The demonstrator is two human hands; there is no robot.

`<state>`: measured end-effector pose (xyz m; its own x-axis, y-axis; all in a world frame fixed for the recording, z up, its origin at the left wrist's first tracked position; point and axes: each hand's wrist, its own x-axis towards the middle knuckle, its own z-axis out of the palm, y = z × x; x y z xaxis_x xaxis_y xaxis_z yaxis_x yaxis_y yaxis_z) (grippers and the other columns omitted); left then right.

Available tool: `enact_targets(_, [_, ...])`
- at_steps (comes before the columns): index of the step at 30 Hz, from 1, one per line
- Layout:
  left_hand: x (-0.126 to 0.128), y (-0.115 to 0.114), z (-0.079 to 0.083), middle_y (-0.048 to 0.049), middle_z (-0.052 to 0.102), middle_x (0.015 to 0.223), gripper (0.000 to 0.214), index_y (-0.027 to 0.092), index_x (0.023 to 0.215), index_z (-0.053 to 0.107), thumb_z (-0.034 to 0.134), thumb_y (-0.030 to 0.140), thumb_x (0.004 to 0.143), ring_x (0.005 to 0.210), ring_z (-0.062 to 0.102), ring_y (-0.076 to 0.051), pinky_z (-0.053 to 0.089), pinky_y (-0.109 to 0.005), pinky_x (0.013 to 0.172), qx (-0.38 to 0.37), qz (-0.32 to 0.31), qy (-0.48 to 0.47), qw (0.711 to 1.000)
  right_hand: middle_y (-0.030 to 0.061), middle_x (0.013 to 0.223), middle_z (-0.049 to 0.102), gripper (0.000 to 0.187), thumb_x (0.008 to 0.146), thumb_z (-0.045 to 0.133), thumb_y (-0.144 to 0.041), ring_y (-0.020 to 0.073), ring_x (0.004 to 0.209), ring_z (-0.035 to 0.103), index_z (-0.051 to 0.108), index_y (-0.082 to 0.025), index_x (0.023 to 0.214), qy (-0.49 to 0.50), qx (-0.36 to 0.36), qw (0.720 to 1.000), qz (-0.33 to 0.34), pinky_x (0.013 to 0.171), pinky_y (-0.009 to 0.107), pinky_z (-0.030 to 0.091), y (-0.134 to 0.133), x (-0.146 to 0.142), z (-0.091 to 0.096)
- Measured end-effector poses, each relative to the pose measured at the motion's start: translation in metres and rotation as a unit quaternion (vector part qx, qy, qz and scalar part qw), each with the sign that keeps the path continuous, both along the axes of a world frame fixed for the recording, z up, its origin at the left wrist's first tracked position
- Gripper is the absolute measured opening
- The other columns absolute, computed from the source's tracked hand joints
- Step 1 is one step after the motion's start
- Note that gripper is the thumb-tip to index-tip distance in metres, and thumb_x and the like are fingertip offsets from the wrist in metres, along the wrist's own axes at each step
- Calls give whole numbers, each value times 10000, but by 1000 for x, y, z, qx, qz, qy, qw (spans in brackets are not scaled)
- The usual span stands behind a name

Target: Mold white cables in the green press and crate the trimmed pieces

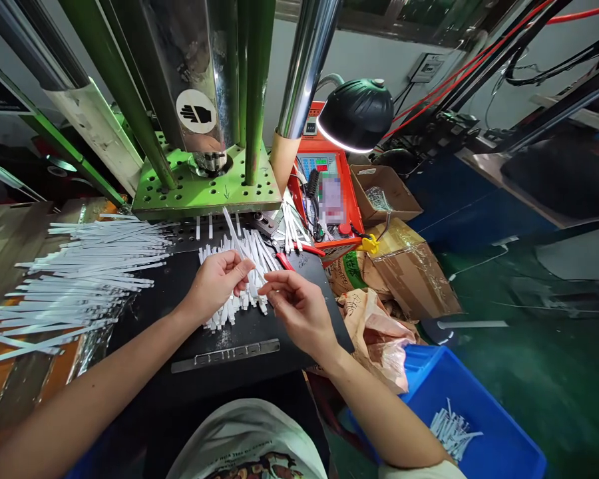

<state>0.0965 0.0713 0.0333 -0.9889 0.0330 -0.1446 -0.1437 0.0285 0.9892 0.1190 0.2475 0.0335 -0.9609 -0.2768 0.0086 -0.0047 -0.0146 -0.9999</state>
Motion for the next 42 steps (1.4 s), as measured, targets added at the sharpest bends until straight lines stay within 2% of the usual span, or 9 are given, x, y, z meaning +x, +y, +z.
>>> enact_targets(8, [3,-2,2,14,550,560,433,166,692,547,702,559,784,456,499,-98,402,-217,452,-12,-22,-7,1000,26,741,665,213,919,547,-314,105,570,545,678,-162,990,11,54,998,-6,535,219,445,0,-2,-6])
enact_targets(15, [11,7,-13,21,523,566,292,169,764,572,487,391,934,519,536,-132,381,-231,490,-208,-55,38,976,29,720,651,343,902,563,-443,131,599,535,696,-135,970,45,164,982,84,553,231,420,-3,-13,-21])
enact_targets(19, [31,-20,-13,9,634,718,247,161,1097,639,644,305,895,691,614,-157,428,-244,639,-298,-61,45,952,36,623,635,380,920,506,-451,160,539,545,721,-138,919,151,371,912,93,521,257,356,-9,-34,-32])
enact_targets(22, [68,-63,-3,-25,656,837,175,172,1017,675,711,238,859,797,622,-187,436,-274,741,-357,-103,57,927,85,772,692,342,945,443,-331,197,620,607,723,-143,1005,312,480,820,9,547,276,338,-23,-46,-29])
enact_targets(28, [140,-167,-5,-72,606,940,132,152,1008,651,526,156,965,916,576,-237,442,-344,804,-653,-8,95,751,130,1106,665,357,911,419,-89,206,911,659,704,-159,1115,400,471,757,215,772,282,477,-121,-55,-12])
enact_targets(31, [149,-197,-17,-65,595,929,117,153,1008,638,535,197,974,884,567,-214,452,-332,798,-664,36,141,734,126,1087,675,266,995,465,-238,222,1000,658,710,-158,1061,355,504,718,324,847,290,486,-188,-60,-11])
enact_targets(35, [143,-205,-30,-57,622,869,179,166,908,628,472,177,996,837,584,-215,430,-356,766,-688,47,182,701,169,1092,677,219,962,536,-234,257,936,682,686,-116,1068,335,535,703,328,777,311,498,-238,-55,-7])
enact_targets(39, [136,-195,-28,-53,685,909,221,169,910,605,411,162,1016,851,640,-192,445,-378,832,-650,53,231,722,150,1000,684,190,946,515,-142,256,922,676,662,-113,1064,328,538,706,323,764,298,471,-201,-46,1])
enact_targets(42, [132,-178,-16,-24,708,938,93,187,942,625,544,149,966,870,665,-153,501,-306,821,-525,89,324,782,107,958,660,195,969,477,-124,218,878,657,661,-143,1030,334,469,763,292,727,283,452,-128,-30,1])
